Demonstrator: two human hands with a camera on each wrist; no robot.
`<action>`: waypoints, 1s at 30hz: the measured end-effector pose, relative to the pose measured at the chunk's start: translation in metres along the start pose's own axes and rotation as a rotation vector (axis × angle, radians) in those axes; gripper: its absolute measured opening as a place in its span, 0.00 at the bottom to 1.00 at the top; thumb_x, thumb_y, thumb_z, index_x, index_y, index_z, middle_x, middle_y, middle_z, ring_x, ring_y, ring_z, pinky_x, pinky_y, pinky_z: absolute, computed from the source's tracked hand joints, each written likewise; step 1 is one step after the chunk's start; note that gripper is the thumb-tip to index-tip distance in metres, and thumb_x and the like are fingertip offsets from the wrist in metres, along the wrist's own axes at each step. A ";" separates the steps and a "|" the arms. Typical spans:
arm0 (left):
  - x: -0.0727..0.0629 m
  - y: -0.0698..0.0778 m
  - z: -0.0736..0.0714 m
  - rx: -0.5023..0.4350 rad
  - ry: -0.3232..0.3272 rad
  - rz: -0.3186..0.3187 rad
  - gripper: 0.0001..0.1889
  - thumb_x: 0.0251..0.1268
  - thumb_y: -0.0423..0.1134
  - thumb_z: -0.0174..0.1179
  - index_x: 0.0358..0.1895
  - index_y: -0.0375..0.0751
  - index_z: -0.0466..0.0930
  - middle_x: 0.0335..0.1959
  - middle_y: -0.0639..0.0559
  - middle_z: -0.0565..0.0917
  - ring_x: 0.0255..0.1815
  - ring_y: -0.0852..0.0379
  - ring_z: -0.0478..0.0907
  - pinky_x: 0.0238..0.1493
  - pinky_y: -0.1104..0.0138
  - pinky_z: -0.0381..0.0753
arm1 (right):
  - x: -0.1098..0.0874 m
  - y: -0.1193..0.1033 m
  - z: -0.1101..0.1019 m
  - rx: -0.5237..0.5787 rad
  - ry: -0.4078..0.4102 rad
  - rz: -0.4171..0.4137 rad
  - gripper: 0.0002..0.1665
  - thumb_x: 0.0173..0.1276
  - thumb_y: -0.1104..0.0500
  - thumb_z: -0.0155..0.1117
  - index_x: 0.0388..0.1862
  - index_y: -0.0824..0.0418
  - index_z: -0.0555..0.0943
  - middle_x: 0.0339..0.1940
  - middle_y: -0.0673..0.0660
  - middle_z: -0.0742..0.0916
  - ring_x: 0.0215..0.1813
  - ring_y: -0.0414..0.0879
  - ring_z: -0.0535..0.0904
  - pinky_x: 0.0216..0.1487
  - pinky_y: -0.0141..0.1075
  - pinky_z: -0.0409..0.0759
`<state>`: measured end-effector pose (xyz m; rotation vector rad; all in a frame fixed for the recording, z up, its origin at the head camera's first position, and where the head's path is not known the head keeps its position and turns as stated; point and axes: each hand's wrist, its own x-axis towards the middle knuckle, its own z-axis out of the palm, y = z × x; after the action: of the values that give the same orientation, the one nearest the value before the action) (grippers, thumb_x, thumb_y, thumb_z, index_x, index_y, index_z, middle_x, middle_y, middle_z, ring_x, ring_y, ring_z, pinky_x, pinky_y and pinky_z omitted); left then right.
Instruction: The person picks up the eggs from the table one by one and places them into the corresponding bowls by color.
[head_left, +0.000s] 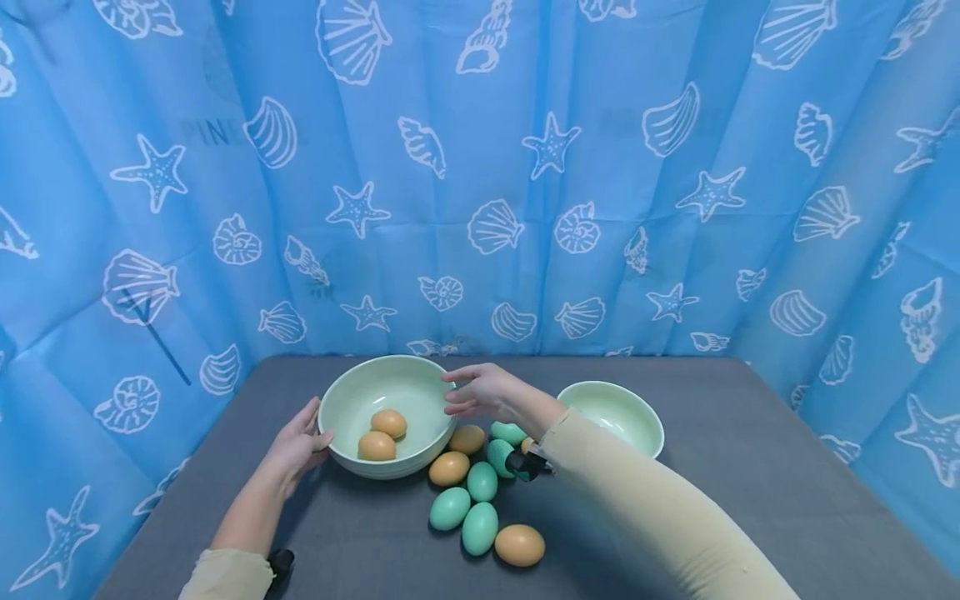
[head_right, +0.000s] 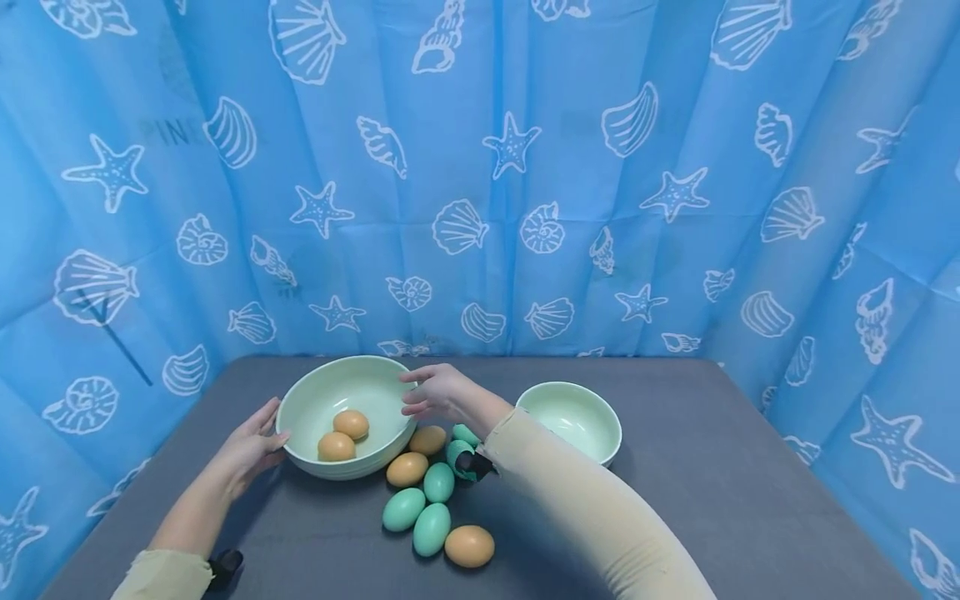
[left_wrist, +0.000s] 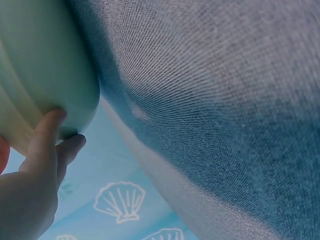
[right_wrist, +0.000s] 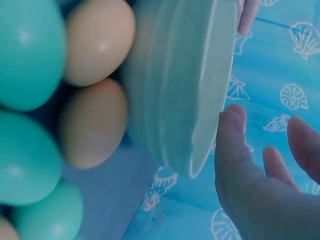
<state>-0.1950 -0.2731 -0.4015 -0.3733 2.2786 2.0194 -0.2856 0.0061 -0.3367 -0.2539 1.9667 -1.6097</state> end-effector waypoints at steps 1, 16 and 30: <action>0.000 0.000 -0.001 0.002 -0.001 0.004 0.39 0.75 0.26 0.44 0.77 0.41 0.29 0.77 0.38 0.31 0.76 0.35 0.35 0.69 0.43 0.56 | -0.003 0.001 -0.002 0.004 -0.006 -0.005 0.29 0.70 0.71 0.58 0.69 0.67 0.69 0.68 0.70 0.71 0.54 0.59 0.81 0.59 0.50 0.77; 0.000 0.000 0.001 0.003 0.005 -0.004 0.39 0.74 0.26 0.45 0.77 0.41 0.28 0.77 0.40 0.31 0.76 0.38 0.32 0.69 0.42 0.54 | -0.044 0.026 -0.028 -0.064 -0.018 -0.040 0.27 0.71 0.65 0.59 0.69 0.65 0.70 0.57 0.65 0.82 0.54 0.57 0.81 0.52 0.48 0.81; 0.000 0.001 0.001 -0.013 0.008 -0.020 0.39 0.75 0.26 0.44 0.77 0.42 0.29 0.78 0.40 0.31 0.76 0.38 0.33 0.70 0.43 0.54 | -0.066 0.048 -0.042 -0.049 -0.114 -0.027 0.29 0.71 0.64 0.60 0.69 0.68 0.68 0.64 0.71 0.75 0.55 0.56 0.80 0.51 0.48 0.81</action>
<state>-0.1954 -0.2722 -0.4011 -0.4037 2.2576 2.0280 -0.2440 0.0859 -0.3572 -0.3848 1.9248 -1.5298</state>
